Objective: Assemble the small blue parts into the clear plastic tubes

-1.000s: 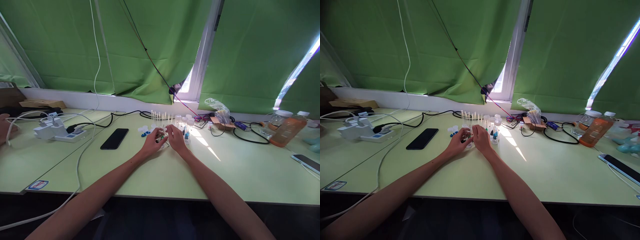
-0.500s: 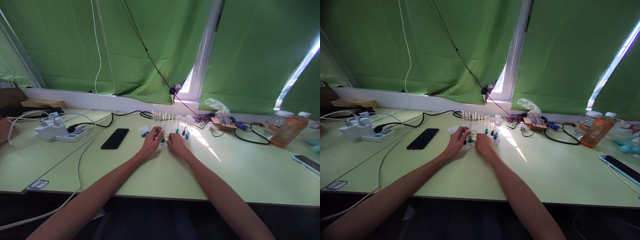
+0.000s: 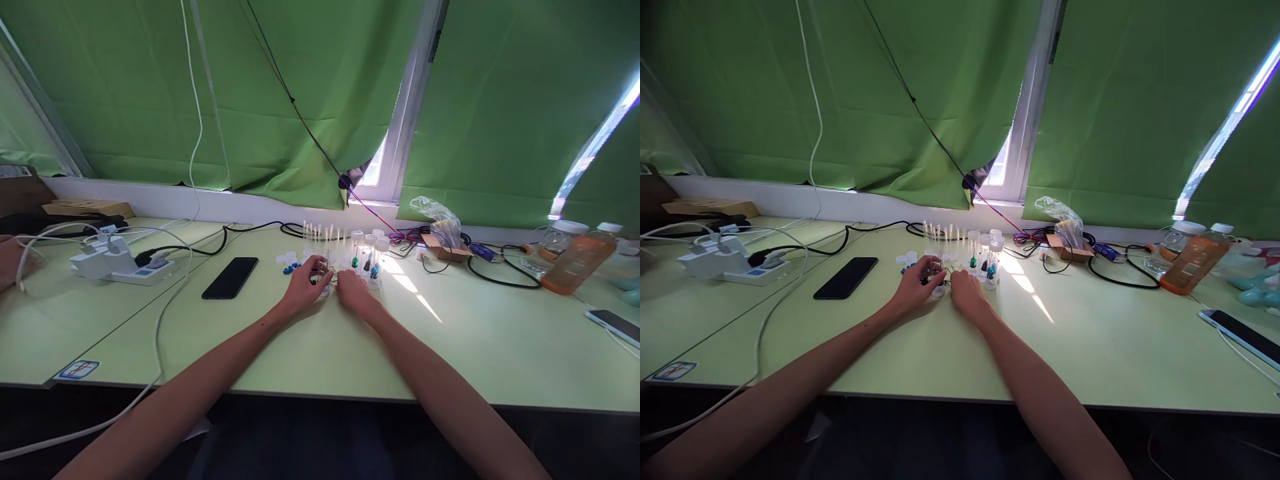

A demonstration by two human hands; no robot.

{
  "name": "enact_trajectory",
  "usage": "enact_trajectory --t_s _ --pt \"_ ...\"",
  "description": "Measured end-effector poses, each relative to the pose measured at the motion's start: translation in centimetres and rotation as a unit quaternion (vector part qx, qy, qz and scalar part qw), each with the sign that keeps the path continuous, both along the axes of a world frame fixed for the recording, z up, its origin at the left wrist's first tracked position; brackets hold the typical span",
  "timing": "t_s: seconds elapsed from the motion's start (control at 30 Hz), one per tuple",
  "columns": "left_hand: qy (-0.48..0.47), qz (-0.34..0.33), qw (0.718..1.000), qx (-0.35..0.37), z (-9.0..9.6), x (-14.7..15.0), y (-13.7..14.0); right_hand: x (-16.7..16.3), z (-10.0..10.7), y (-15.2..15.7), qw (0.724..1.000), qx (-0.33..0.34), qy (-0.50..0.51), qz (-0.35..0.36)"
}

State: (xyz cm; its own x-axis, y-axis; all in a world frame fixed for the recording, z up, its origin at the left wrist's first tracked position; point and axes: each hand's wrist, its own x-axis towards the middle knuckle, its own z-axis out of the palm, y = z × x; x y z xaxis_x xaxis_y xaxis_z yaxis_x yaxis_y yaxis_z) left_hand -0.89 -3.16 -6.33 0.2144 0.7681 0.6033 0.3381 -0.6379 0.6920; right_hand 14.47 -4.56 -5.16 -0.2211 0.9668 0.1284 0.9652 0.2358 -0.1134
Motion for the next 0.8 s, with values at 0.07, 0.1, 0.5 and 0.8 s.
enact_trajectory --t_s 0.07,0.1,0.5,0.8 --pt "0.003 0.006 1.0 0.003 0.03 0.01 -0.01 0.0 -0.01 -0.07 1.0 0.002 -0.007 0.005" --pt "0.005 0.009 1.0 0.005 0.06 0.02 -0.05 0.0 0.01 -0.13 1.0 0.004 -0.01 0.007" --pt "0.013 0.07 0.997 0.043 0.36 0.15 -0.46 -0.15 0.36 -0.66 1.0 0.003 -0.029 0.011" --pt "0.031 0.12 0.989 0.075 0.31 -0.09 -0.19 -0.25 0.55 -0.62 1.0 0.029 0.0 0.005"
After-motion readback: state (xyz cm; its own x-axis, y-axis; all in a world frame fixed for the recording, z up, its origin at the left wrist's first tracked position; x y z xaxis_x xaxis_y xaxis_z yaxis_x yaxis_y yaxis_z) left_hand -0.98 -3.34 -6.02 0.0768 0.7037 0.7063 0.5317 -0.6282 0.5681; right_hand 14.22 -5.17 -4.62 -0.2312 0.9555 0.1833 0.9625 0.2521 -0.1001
